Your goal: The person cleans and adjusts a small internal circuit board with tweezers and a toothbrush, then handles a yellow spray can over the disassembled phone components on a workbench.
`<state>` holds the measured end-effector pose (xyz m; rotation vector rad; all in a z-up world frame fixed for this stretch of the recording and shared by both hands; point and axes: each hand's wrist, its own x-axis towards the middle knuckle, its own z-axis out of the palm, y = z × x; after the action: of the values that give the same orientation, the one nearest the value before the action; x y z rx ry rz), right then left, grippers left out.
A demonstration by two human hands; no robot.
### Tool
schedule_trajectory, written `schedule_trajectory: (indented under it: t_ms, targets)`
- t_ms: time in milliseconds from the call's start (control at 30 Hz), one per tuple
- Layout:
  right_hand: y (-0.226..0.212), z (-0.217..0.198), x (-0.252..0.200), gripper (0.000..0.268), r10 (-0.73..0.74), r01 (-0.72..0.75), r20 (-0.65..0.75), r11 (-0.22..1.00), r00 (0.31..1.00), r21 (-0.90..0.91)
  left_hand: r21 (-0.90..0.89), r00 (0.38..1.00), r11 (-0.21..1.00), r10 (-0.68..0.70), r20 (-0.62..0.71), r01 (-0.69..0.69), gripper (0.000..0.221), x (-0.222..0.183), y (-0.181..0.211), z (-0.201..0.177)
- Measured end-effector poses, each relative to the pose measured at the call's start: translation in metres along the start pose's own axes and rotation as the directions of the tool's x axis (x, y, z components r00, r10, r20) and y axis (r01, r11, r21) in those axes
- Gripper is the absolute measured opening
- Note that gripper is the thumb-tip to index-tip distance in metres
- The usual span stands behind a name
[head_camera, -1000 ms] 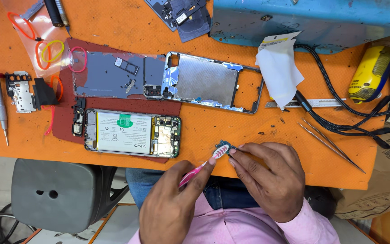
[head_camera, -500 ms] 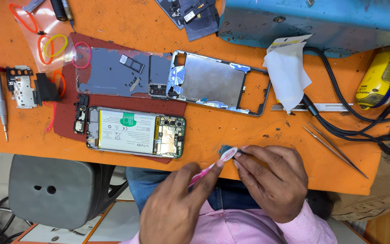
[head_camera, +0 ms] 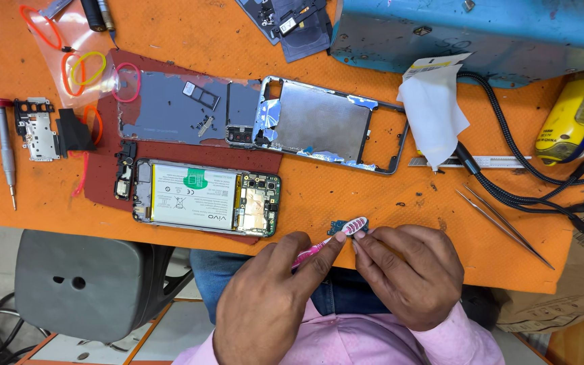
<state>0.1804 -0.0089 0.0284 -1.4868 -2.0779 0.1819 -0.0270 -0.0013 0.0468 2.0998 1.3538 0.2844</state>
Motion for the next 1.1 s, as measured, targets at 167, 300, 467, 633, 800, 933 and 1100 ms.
schedule_trajectory:
  t_ms: [167, 300, 467, 633, 800, 933, 1100]
  targets:
    - [0.004, 0.000, -0.005, 0.025, -0.051, 0.050, -0.008, 0.997, 0.999, -0.063, 0.011, 1.000, 1.000, 0.005, -0.009, -0.005, 0.056, -0.004, -0.003, -0.014]
    - [0.005, 0.002, -0.009, 0.024, -0.088, 0.087, 0.000, 0.990, 0.996, -0.114, -0.027, 1.000, 1.000, -0.011, 0.028, 0.012, 0.049, 0.007, 0.002, -0.005]
    - [0.007, 0.003, -0.013, 0.021, -0.139, 0.134, -0.015, 0.976, 0.990, -0.172, -0.032, 0.999, 0.999, 0.012, 0.036, -0.011, 0.053, 0.004, -0.004, -0.020]
    - [0.009, 0.005, -0.016, 0.018, -0.170, 0.160, -0.043, 0.972, 0.985, -0.175, -0.037, 0.996, 0.999, 0.003, 0.085, 0.000, 0.051, 0.012, 0.001, -0.013]
    - [0.010, 0.006, -0.017, 0.018, -0.179, 0.168, -0.037, 0.967, 0.983, -0.193, 0.012, 0.998, 0.999, 0.030, 0.061, -0.031, 0.053, 0.011, 0.001, -0.025]
    - [0.010, 0.007, -0.019, 0.016, -0.176, 0.166, -0.032, 0.967, 0.984, -0.195, -0.012, 0.978, 0.999, -0.049, 0.202, 0.053, 0.055, 0.017, 0.004, -0.020]
    - [0.010, 0.006, -0.019, 0.017, -0.155, 0.146, -0.031, 0.970, 0.987, -0.194, -0.039, 0.992, 0.999, 0.000, 0.129, 0.005, 0.052, 0.021, 0.000, -0.024]
